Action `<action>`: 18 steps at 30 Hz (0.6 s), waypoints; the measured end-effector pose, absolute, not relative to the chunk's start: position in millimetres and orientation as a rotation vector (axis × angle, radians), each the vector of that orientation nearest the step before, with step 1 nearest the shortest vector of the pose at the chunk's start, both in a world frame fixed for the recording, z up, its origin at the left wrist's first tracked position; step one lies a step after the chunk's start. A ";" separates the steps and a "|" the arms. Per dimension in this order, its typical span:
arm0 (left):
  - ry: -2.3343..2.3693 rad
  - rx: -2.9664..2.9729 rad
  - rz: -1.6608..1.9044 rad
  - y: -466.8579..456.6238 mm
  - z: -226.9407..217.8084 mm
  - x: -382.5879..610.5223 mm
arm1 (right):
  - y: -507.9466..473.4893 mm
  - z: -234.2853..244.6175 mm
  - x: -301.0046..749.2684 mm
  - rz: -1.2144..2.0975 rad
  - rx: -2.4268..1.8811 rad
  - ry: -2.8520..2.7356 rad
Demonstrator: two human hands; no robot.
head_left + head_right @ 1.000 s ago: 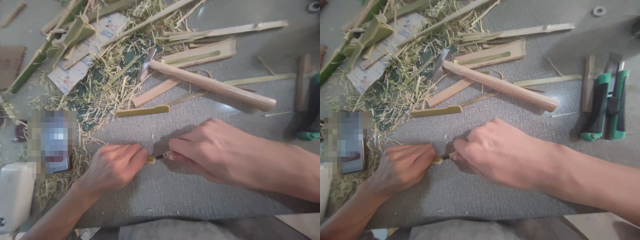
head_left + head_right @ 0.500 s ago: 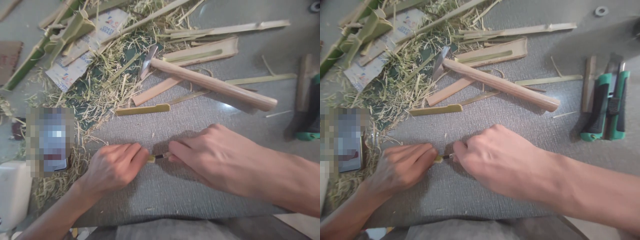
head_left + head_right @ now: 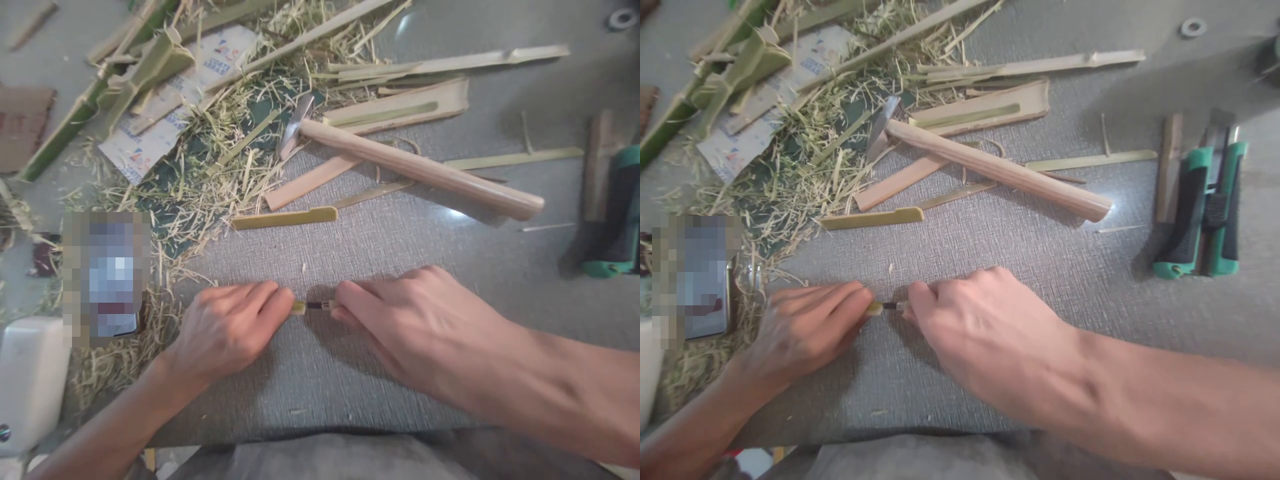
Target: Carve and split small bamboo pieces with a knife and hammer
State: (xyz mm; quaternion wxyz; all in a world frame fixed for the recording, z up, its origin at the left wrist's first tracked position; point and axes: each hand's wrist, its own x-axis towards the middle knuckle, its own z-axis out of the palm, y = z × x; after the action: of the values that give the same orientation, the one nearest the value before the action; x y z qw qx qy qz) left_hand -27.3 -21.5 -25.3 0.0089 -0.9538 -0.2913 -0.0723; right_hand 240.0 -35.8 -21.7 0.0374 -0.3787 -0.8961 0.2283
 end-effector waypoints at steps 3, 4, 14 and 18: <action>-0.906 -2.985 -0.214 -20.3 -24.6 -26.2 | -33.8 -22.2 239.2 0.652 -1.148 -2.758; -0.904 -2.987 -0.208 -19.8 -24.3 -25.8 | -32.4 -22.2 239.3 0.630 -1.131 -2.766; -1.021 -2.930 -0.214 -25.2 -27.5 -24.8 | -38.5 -19.7 233.5 0.649 -1.236 -2.712; -1.059 -2.910 -0.213 -25.0 -26.7 -22.8 | -36.7 -19.2 231.7 0.704 -1.304 -2.675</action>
State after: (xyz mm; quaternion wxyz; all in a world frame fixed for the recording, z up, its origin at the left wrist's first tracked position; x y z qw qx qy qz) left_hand -22.8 -25.0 -26.7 0.0187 -0.9374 -0.3410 -0.0686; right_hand 231.7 -36.7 -19.2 0.0419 -0.4259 -0.8740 0.2302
